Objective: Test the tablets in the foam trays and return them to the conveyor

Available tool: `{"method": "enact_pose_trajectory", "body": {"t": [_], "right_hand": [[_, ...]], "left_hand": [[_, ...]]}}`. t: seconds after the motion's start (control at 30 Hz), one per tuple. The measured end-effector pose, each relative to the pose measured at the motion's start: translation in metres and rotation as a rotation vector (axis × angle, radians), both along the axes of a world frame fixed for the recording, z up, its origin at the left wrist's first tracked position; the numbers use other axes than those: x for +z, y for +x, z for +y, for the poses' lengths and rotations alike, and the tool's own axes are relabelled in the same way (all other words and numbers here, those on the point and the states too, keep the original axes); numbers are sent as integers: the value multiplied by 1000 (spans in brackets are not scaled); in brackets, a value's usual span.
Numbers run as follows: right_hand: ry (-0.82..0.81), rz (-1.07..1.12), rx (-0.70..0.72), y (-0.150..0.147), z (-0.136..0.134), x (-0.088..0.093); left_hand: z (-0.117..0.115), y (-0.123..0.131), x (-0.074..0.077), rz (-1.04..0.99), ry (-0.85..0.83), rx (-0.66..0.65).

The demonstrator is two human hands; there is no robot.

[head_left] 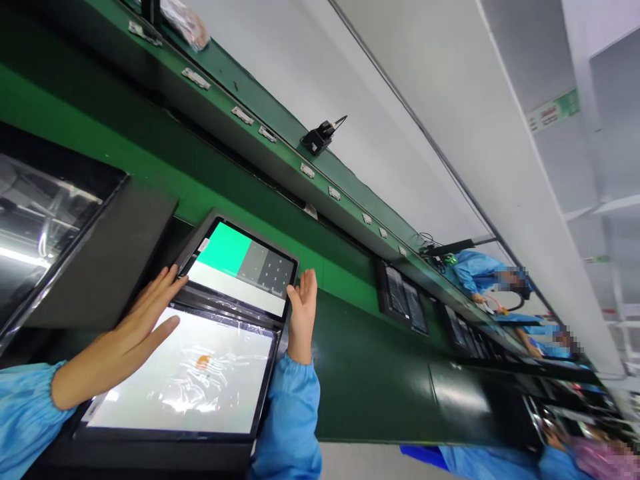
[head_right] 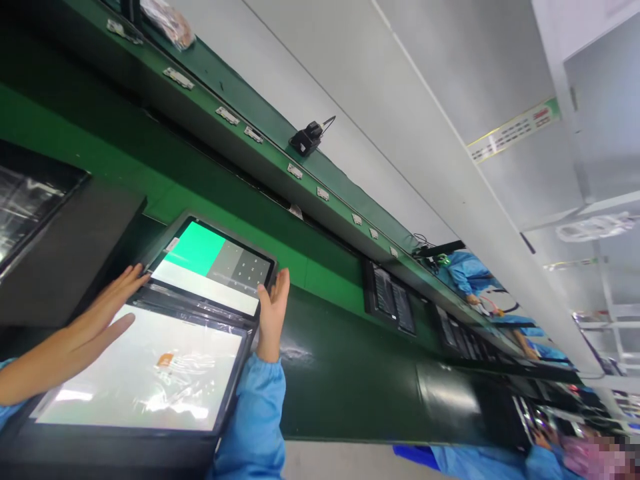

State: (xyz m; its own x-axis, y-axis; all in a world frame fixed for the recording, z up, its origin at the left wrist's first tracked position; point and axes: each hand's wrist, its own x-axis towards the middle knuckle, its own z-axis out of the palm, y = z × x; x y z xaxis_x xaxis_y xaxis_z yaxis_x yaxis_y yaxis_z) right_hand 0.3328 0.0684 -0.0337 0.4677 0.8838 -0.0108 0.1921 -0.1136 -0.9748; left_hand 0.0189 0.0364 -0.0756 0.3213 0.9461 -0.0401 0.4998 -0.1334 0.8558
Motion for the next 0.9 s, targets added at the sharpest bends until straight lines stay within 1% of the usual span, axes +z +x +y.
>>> {"method": "enact_pose_trajectory", "body": {"t": [0.07, 0.1, 0.17, 0.23, 0.27, 0.3, 0.37, 0.43, 0.53, 0.6, 0.67, 0.8, 0.9], "right_hand": [[43, -199, 75, -13, 21, 15], [78, -306, 154, -23, 28, 22], [139, -481, 386, -47, 36, 33], [157, -586, 634, -70, 40, 38], [153, -625, 725, -79, 42, 38], [147, -658, 780, -86, 44, 36], [137, -700, 801, -93, 50, 31], [122, -707, 755, -92, 57, 25], [106, -650, 671, -85, 68, 21], [99, -595, 654, -82, 75, 21], [87, -569, 677, -83, 80, 23], [35, -604, 773, -88, 87, 24], [11, -593, 774, -88, 93, 21]], "left_hand": [[0, 1, -1, -13, 11, -7], [1, 2, -2, -17, 21, -12], [1, 3, -3, -10, 43, -17], [2, 3, -5, 18, 50, -17], [2, 3, -5, 35, 47, -16], [2, 3, -6, 49, 45, -14], [2, 3, -6, 63, 41, -15], [2, 4, -6, 61, 44, -22], [1, 4, -6, 50, 56, -30], [1, 5, -6, 42, 59, -30], [1, 5, -6, 37, 57, -31], [0, 5, -6, 32, 45, -31], [1, 5, -5, 27, 51, -37]]}}
